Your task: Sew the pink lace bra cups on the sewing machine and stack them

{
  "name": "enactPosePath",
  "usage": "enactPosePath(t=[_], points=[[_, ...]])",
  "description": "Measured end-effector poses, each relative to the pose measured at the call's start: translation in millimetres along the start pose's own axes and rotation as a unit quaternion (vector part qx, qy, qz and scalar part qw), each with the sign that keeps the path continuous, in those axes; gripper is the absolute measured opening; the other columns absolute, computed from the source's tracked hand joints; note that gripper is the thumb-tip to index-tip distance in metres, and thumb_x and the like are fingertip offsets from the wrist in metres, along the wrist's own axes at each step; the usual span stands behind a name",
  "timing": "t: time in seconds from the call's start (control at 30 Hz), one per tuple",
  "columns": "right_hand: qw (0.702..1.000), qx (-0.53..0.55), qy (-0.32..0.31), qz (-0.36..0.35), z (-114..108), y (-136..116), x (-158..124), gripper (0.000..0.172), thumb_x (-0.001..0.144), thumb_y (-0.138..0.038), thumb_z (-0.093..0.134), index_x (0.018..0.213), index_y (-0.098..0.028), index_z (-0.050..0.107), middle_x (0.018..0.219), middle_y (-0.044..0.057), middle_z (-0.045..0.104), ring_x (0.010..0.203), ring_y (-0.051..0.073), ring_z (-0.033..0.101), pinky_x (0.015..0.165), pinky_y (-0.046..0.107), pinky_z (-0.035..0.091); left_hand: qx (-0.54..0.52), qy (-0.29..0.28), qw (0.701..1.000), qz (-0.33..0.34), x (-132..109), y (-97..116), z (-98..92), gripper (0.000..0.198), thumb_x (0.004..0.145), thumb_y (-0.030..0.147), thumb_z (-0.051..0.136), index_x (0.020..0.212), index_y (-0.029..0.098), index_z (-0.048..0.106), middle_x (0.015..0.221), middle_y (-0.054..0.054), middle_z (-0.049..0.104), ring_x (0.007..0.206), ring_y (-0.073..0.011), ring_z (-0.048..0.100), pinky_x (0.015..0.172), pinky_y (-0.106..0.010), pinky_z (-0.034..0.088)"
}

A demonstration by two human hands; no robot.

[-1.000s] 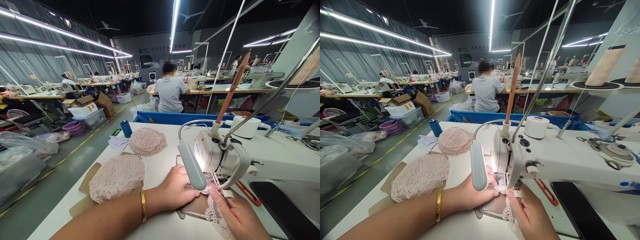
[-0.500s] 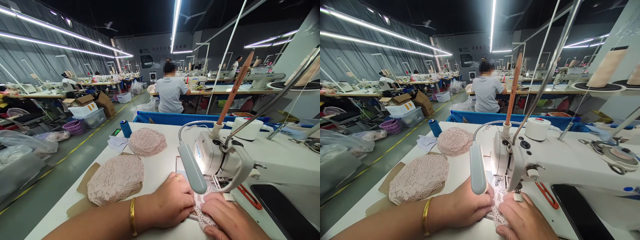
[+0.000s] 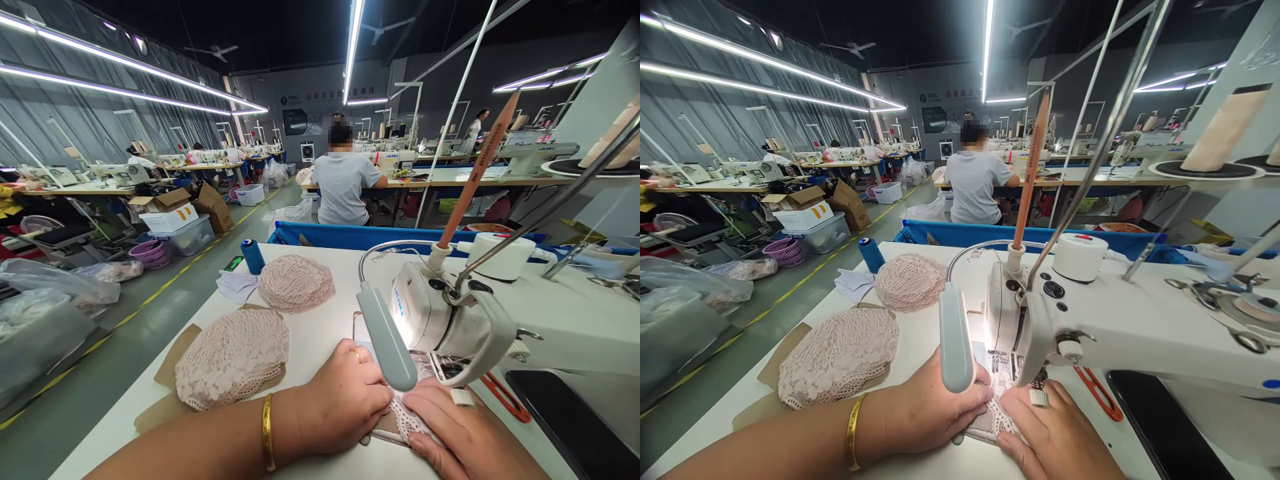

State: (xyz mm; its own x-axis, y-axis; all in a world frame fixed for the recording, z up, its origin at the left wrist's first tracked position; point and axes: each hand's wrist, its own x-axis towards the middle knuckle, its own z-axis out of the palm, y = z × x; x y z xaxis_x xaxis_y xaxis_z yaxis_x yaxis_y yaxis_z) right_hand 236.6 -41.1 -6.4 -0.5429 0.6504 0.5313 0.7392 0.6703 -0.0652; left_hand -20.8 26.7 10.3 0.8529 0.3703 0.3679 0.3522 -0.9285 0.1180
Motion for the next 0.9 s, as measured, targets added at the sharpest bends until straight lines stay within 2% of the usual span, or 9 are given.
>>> enactPosePath(t=[0.17,0.33,0.53,0.77,0.9], points=[[1.0,0.004,0.002,-0.007,7,5,-4,0.025,0.109,-0.041,0.06,0.121,-0.03,0.079,0.11,0.004,0.084,0.089,0.024,0.081,0.076,0.032,0.068,0.013,0.003,1.0,0.011,-1,-3,2.6,0.011,0.101,0.023,0.069,0.091,0.02,0.067,0.111,-0.007,0.074,0.101,-0.0247,0.067,0.094,-0.042,0.047],[0.999,0.03,-0.015,0.005,8,5,-6,0.025,0.109,-0.041,0.06,0.121,-0.033,0.081,0.112,0.003,0.084,0.091,0.024,0.081,0.079,0.032,0.068,0.009,-0.005,0.999,0.044,0,-3,4.3,0.014,0.101,0.017,0.063,0.087,0.019,0.065,0.095,-0.003,0.074,0.088,-0.0218,0.064,0.088,-0.042,0.045],[0.999,0.038,-0.027,0.004,7,4,-3,0.024,0.109,-0.036,0.059,0.121,-0.032,0.08,0.112,0.003,0.084,0.095,0.024,0.081,0.079,0.031,0.068,0.002,0.005,0.999,0.04,-2,-6,4.6,0.011,0.101,0.015,0.065,0.09,0.018,0.066,0.104,-0.004,0.077,0.098,-0.0233,0.068,0.096,-0.043,0.044],[0.997,0.017,-0.056,0.047,17,9,-9,0.029,0.106,-0.038,0.059,0.128,-0.036,0.078,0.112,0.005,0.083,0.096,0.028,0.081,0.074,0.035,0.069,-0.002,-0.005,1.0,0.012,4,-9,2.3,0.012,0.105,0.018,0.064,0.093,0.018,0.067,0.105,-0.003,0.079,0.099,-0.0222,0.067,0.098,-0.04,0.046],[0.997,0.0,-0.021,0.079,21,10,-9,0.032,0.105,-0.044,0.058,0.127,-0.036,0.079,0.118,0.008,0.082,0.101,0.03,0.082,0.075,0.036,0.07,-0.001,-0.001,1.0,0.019,8,-12,3.0,0.016,0.108,0.018,0.058,0.096,0.017,0.068,0.106,-0.003,0.08,0.098,-0.023,0.068,0.099,-0.042,0.045]])
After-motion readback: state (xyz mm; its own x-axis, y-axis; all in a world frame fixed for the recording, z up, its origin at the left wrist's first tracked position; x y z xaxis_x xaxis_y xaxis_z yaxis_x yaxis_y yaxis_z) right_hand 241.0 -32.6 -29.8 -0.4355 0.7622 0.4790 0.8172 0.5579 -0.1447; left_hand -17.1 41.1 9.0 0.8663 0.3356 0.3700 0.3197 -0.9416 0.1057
